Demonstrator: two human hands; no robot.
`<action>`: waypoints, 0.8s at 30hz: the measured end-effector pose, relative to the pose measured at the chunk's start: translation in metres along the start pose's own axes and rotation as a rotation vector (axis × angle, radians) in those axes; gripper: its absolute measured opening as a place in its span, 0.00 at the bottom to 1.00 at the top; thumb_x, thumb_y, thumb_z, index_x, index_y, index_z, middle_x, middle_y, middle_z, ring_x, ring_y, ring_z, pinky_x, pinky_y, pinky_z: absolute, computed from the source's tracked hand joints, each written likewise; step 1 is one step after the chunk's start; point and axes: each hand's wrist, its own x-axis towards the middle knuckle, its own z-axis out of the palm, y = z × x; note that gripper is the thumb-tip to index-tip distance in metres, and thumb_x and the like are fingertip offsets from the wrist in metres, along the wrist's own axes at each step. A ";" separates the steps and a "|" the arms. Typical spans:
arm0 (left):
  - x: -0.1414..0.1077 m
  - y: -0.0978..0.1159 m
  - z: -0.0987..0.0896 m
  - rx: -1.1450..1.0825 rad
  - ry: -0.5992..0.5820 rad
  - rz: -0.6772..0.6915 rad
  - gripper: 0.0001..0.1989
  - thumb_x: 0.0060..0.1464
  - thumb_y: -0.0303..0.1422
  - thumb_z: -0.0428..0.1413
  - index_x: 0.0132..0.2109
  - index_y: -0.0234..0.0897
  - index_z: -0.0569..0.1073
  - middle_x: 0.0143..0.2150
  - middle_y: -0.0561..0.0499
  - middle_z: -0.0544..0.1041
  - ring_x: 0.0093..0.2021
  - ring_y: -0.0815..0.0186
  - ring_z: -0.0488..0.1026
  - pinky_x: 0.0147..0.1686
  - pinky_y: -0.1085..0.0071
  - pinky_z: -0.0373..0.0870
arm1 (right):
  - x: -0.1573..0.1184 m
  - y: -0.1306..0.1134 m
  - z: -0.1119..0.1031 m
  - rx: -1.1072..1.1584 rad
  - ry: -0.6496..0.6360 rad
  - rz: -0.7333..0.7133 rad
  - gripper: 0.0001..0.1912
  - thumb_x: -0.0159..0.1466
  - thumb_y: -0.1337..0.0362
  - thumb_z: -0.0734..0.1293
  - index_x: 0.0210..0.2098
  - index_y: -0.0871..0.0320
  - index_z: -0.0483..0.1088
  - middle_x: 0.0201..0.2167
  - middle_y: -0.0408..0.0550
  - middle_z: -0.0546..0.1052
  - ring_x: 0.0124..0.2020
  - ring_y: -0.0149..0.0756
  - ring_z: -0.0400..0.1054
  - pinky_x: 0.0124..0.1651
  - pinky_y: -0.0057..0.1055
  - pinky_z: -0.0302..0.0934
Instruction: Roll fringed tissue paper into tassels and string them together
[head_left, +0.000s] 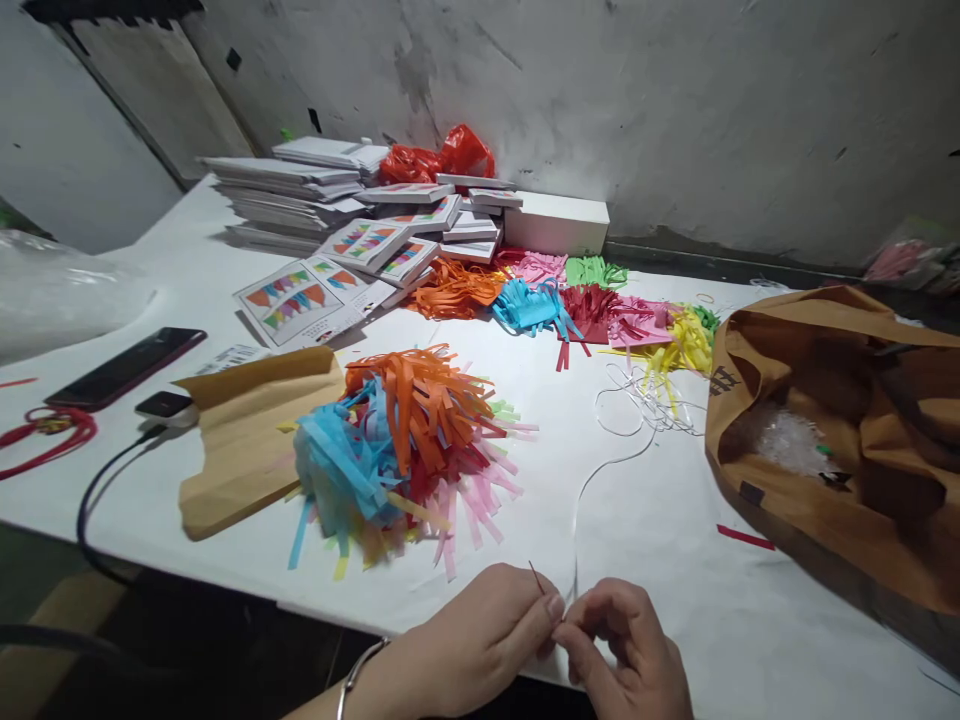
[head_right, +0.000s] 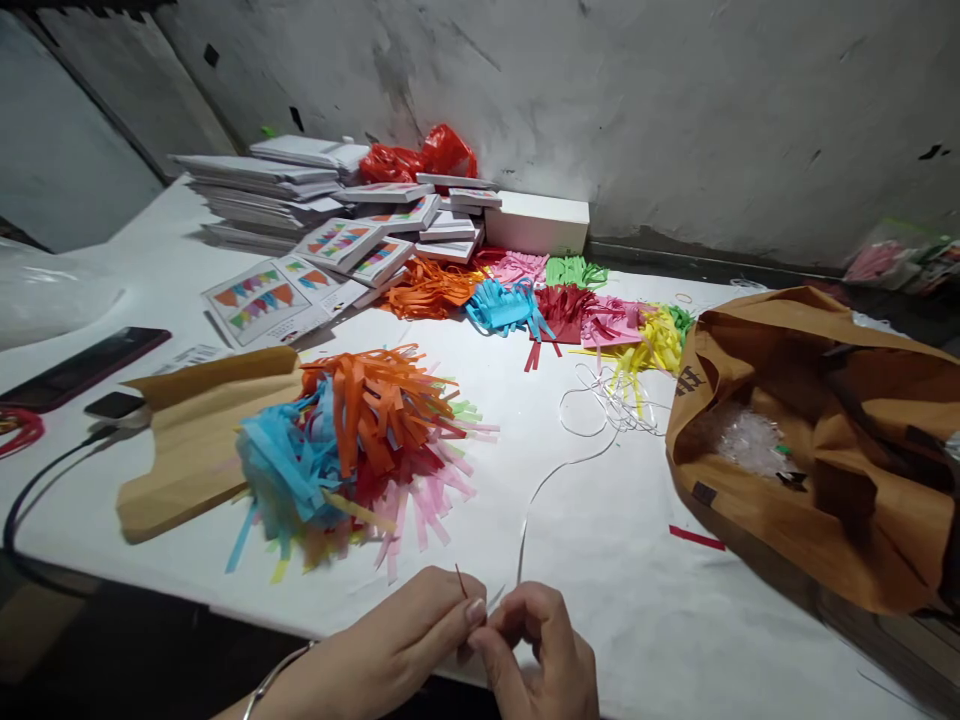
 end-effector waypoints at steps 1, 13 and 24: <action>0.000 0.000 0.000 -0.006 0.003 -0.002 0.24 0.70 0.41 0.39 0.30 0.38 0.70 0.27 0.52 0.71 0.27 0.67 0.66 0.31 0.74 0.65 | 0.003 0.003 -0.004 -0.034 0.009 -0.071 0.12 0.65 0.52 0.70 0.37 0.51 0.68 0.25 0.40 0.74 0.22 0.30 0.69 0.27 0.24 0.65; -0.001 0.012 -0.011 -0.261 0.093 0.046 0.30 0.69 0.52 0.37 0.30 0.37 0.70 0.26 0.49 0.73 0.27 0.66 0.68 0.29 0.72 0.66 | 0.014 0.014 0.031 0.109 -0.478 -0.011 0.21 0.59 0.46 0.71 0.47 0.49 0.76 0.30 0.42 0.78 0.28 0.36 0.74 0.26 0.28 0.67; 0.016 -0.003 -0.032 -0.710 0.453 0.124 0.26 0.65 0.51 0.50 0.37 0.33 0.80 0.36 0.44 0.78 0.34 0.63 0.74 0.30 0.71 0.75 | 0.041 -0.010 -0.056 -0.243 -0.446 -0.186 0.21 0.73 0.53 0.56 0.29 0.54 0.71 0.22 0.39 0.71 0.24 0.28 0.65 0.29 0.21 0.57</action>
